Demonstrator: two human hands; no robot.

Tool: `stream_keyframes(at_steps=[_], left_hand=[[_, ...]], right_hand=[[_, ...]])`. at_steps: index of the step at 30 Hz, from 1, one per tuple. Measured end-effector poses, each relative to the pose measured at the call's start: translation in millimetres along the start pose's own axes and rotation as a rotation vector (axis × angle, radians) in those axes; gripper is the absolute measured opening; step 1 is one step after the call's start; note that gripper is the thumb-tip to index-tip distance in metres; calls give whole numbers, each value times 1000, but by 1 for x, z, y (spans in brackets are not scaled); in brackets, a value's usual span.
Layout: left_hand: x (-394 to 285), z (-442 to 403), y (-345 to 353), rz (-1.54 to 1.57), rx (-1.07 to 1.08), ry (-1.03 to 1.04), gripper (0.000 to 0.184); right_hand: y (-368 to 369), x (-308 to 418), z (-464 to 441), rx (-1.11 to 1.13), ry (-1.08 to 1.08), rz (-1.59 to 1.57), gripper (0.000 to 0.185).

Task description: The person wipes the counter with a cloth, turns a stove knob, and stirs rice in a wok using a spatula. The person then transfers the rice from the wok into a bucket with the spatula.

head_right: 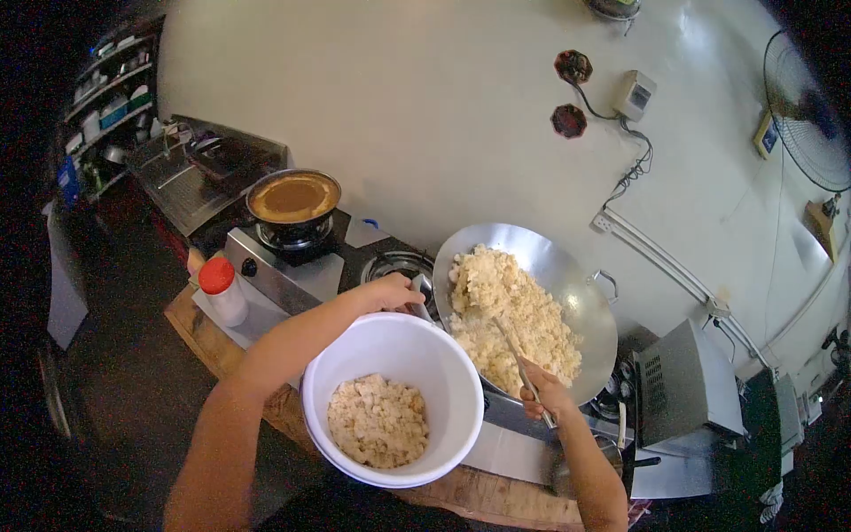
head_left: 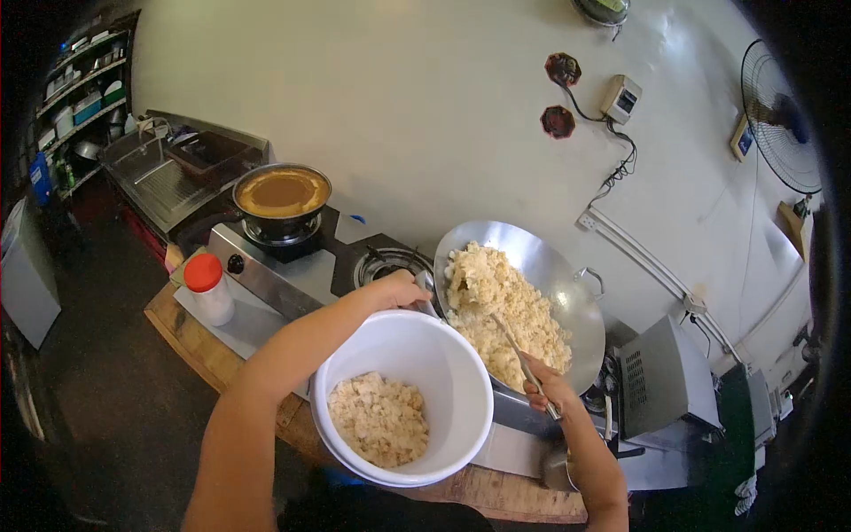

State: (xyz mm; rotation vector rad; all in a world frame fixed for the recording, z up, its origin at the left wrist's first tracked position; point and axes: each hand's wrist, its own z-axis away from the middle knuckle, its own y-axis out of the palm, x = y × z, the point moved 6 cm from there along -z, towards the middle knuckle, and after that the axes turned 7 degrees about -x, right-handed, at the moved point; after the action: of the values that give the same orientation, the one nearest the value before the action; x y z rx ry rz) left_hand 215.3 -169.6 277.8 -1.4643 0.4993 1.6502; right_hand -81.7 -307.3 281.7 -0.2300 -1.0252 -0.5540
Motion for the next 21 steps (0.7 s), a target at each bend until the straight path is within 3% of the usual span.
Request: stream_keyframes(at_steps=[9, 15, 19, 21], left_hand=[[6, -3, 4, 66, 7, -25, 30], [7, -8, 3, 14, 22, 1, 33], [8, -9, 3, 9, 27, 7, 37], [12, -13, 4, 36, 31, -18, 38]], right_hand=[[5, 26, 100, -181, -111, 141, 46], [28, 19, 165, -310, -391, 649, 40], [82, 23, 198, -285, -768, 1320, 48], [90, 13, 199, -256, -585, 1662, 49]])
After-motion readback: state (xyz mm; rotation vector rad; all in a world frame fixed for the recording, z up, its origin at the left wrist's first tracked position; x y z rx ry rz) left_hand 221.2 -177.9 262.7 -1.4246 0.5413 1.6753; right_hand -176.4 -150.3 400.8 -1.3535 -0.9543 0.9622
